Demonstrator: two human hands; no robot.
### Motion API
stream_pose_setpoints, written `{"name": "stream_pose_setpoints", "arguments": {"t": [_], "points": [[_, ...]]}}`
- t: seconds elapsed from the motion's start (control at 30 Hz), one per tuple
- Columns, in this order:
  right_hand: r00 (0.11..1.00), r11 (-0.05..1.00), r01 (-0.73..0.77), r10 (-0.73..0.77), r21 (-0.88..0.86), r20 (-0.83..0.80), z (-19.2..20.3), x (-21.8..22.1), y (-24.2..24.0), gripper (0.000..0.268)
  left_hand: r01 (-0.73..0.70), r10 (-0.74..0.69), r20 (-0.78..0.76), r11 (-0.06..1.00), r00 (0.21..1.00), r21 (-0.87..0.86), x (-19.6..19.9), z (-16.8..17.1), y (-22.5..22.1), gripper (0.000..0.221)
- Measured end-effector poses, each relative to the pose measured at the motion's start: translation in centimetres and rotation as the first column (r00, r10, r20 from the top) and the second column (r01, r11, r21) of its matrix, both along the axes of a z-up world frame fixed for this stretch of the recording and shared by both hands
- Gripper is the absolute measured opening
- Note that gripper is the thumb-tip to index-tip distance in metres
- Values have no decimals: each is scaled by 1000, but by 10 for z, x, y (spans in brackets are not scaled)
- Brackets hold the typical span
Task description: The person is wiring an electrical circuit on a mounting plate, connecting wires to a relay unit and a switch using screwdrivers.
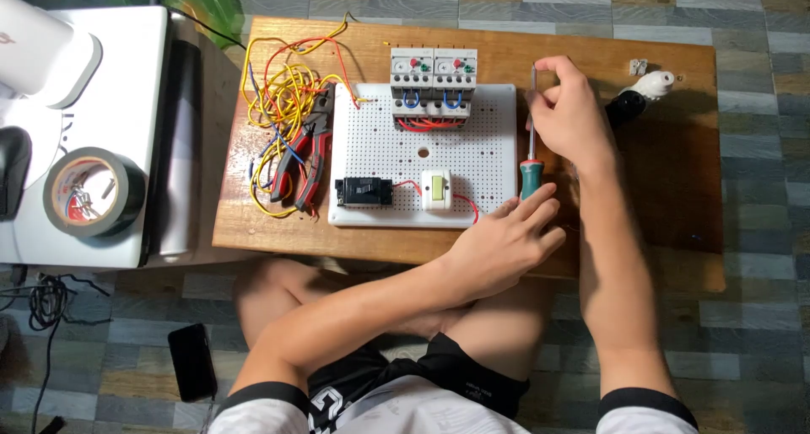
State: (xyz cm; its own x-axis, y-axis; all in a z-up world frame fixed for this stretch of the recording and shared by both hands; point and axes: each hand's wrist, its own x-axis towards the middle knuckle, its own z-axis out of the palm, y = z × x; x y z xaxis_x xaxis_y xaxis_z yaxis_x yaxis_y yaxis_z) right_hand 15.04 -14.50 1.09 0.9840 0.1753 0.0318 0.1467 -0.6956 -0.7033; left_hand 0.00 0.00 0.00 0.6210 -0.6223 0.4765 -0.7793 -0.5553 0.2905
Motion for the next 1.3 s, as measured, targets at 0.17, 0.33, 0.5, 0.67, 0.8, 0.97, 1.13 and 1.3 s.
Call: {"name": "stream_pose_setpoints", "arguments": {"t": [0.17,0.33,0.5,0.67,0.8,0.97,1.13,1.3], "points": [[997,999,-9,12,-40,75,-8,2,-2,34,-41,36,-69,997,997,-64,-26,-9,-8,34],[995,1000,7,-7,7,100,-18,5,-7,29,32,-69,-151,972,986,-233,-65,13,14,39],[985,995,-10,27,-100,169,-13,2,-6,26,-77,-26,-244,911,969,-404,-114,-6,50,24],[969,958,-137,76,253,236,54,-44,-15,26,-291,171,-372,910,913,-295,-165,-71,110,38],[950,920,-141,21,366,313,87,-105,-79,18,-735,740,-60,673,670,84,-146,16,165,37],[900,991,-133,127,-15,416,69,-40,-133,21,-819,835,-33,546,550,177,-207,-171,232,58],[942,979,-96,148,-180,300,39,43,-150,23,-836,850,88,484,520,259,-202,-184,234,55],[996,742,93,-64,-664,68,10,107,-141,33,-834,850,0,518,527,189,-203,-185,233,49]]}}
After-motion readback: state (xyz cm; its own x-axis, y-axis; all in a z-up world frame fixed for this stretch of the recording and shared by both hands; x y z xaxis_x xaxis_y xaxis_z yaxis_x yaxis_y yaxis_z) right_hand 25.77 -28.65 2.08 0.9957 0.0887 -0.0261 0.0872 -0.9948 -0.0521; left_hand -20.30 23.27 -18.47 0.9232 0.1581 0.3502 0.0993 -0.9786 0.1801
